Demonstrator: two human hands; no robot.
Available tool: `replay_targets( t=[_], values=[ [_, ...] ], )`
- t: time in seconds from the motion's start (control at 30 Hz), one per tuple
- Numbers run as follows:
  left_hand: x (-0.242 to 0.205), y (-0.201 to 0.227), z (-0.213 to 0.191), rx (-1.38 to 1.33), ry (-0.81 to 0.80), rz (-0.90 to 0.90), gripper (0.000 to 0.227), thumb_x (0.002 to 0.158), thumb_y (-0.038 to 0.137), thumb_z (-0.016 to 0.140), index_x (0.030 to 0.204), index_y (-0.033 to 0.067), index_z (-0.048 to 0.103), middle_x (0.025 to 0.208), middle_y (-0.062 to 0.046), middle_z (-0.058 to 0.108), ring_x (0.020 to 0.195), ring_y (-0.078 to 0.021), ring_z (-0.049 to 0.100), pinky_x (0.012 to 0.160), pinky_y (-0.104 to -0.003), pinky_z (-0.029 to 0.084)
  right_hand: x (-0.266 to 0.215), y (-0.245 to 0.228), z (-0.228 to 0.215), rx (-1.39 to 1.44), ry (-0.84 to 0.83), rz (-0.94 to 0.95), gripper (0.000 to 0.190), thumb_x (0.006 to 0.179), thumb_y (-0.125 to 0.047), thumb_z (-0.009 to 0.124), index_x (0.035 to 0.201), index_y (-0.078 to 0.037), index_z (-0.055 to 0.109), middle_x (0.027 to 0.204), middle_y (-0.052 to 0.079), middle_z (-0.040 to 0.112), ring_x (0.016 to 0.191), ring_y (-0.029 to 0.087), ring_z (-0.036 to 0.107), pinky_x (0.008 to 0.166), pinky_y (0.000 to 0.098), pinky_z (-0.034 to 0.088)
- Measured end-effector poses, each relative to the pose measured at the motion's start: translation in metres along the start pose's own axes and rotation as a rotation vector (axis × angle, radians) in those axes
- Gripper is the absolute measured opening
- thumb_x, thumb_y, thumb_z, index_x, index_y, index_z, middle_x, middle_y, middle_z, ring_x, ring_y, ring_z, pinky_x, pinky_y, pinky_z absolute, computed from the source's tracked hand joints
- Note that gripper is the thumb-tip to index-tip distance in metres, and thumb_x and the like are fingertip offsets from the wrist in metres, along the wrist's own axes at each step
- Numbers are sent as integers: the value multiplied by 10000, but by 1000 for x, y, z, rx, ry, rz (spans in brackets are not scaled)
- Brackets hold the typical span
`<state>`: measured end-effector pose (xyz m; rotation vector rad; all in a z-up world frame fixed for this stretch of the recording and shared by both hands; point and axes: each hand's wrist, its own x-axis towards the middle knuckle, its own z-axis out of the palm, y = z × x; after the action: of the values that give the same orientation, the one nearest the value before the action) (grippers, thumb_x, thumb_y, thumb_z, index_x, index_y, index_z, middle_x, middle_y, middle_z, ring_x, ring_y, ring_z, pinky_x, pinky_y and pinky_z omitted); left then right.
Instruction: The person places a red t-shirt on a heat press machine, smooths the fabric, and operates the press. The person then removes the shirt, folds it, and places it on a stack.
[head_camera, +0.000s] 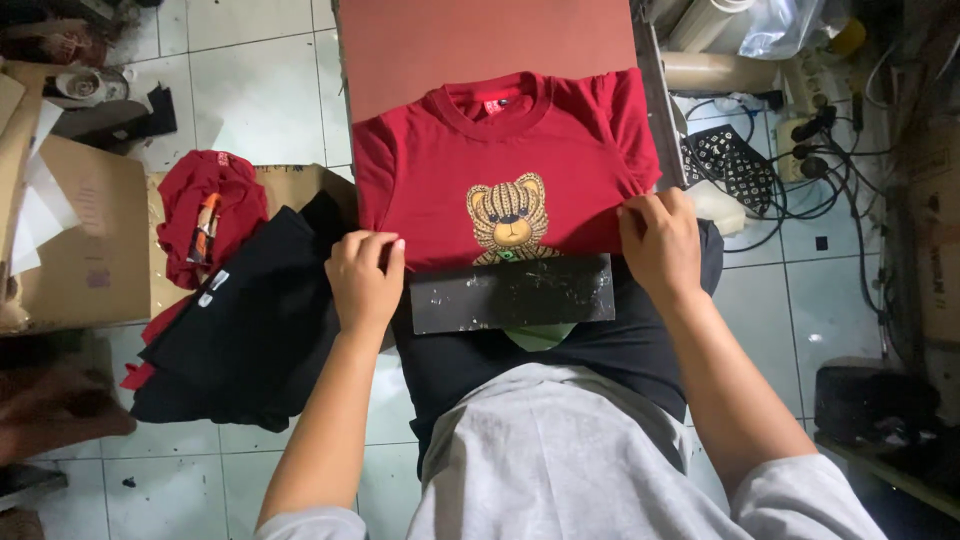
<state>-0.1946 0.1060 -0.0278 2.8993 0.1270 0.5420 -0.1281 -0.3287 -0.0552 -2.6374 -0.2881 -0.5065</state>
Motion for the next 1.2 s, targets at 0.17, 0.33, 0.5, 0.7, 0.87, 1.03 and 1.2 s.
replay_targets(
  t=[0.17,0.33,0.5,0.7,0.87,1.03,1.2],
  values=[
    [13,14,-14,-215,-247,-371,401,913,450,762,1150,175,593,948,-2,631,930,-268,677,787,-429,546,17,-32,-24,-8,-130,242,374,912,-288,822,1137,-99,590,1028,124,544,930,410,654,781,523,563],
    [21,24,-10,-135,-341,-445,377,900,532,730,1029,194,622,914,30,658,935,-256,693,791,-455,542,14,-10,-10,-47,-281,405,303,975,-355,765,1064,-132,579,993,90,599,925,388,694,774,546,575],
    [27,37,-20,-231,-354,-502,432,971,439,661,1165,63,571,1038,-131,640,1045,-348,662,891,-480,540,18,-28,-24,-174,-320,399,408,967,-419,757,1085,-97,536,1032,107,545,962,391,678,817,536,572],
    [29,25,-11,-330,-387,-557,401,1002,472,608,1124,90,609,1066,-113,632,1080,-335,647,910,-454,528,28,-23,-17,12,-264,435,322,1025,-401,695,991,-92,612,978,134,579,943,434,671,794,561,548],
    [37,37,-29,-805,-274,-775,504,988,467,651,1192,8,606,1100,-152,610,1103,-319,583,919,-434,477,49,-76,-49,684,-107,852,250,993,-354,704,1059,-120,648,897,85,616,884,287,640,696,402,503],
    [44,50,-35,-1144,-355,-985,634,935,443,772,1331,-15,585,1276,-213,596,1188,-337,579,898,-489,525,38,-68,-30,1206,-109,1190,592,908,-249,845,1360,5,560,1038,144,680,879,235,710,696,424,626],
    [63,73,-100,-1213,-100,-826,349,926,319,772,1125,44,688,1026,-59,577,1019,-195,528,896,-336,440,63,-104,-96,1034,-133,1087,164,942,-300,793,933,-213,654,730,-53,608,603,84,637,411,214,446]
  ],
)
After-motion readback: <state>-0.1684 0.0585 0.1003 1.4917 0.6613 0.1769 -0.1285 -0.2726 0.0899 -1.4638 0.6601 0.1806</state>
